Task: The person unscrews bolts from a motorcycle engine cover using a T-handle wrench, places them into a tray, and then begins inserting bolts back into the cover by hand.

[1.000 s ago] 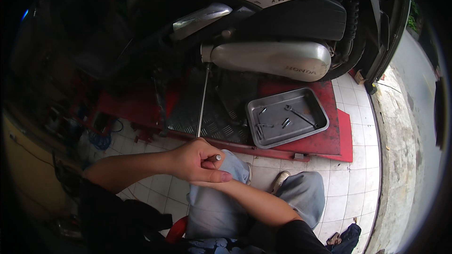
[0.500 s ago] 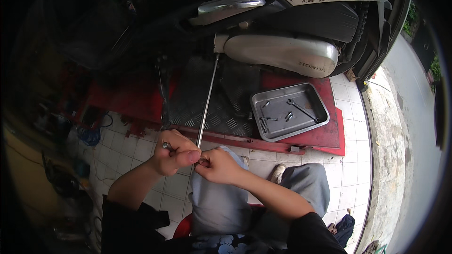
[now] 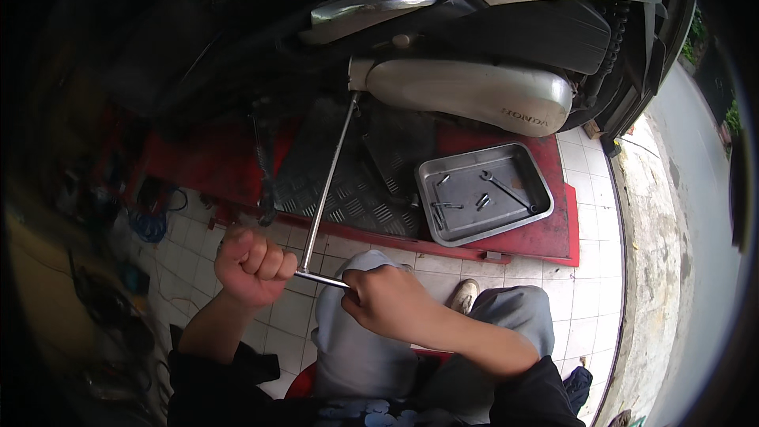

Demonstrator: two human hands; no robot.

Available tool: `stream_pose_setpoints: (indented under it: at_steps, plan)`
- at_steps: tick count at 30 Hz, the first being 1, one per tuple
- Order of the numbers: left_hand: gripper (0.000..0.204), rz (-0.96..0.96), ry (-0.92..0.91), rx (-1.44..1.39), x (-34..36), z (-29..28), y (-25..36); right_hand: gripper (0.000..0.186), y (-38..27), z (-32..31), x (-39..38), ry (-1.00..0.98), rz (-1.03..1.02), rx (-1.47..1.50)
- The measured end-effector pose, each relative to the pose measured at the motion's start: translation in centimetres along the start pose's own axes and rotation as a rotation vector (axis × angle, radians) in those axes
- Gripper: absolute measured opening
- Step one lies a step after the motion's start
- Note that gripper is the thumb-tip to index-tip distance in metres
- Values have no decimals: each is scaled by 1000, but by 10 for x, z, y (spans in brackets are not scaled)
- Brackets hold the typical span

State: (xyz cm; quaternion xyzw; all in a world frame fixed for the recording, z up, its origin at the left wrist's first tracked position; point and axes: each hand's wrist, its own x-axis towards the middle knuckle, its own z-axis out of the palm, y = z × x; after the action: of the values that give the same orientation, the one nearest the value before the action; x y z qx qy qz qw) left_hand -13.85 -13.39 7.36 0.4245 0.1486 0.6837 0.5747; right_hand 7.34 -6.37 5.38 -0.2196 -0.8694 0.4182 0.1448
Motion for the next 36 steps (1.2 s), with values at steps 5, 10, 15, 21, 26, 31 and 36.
stream_pose_setpoints:
  at_steps: [5, 10, 15, 21, 26, 31, 36]
  plan:
    - [36, 48, -2, 14, -14, -29, 0, 18, 10, 30, 18, 38, -12, -17]
    - [39, 59, 69, -41, -8, -17, -3, 18, 3, 28, 16, 81, -4, 39]
    - [43, 85, 117, 35, -2, -3, 5, 35, 9, 20, 20, -57, -11, 341]
    - [28, 279, 821, 212, -8, 17, -5, 56, -5, 9, 12, 0, 33, 406]
    - [31, 662, 390, 1941, -9, 57, -4, 57, 0, 9, 7, 59, -13, 407]
    - [43, 14, -223, 2242, 6, 76, -2, 36, 9, 8, 5, 133, -12, 662]
    - [44, 150, -321, 2148, 5, 59, 5, 19, 15, 25, 6, 178, -14, 875]
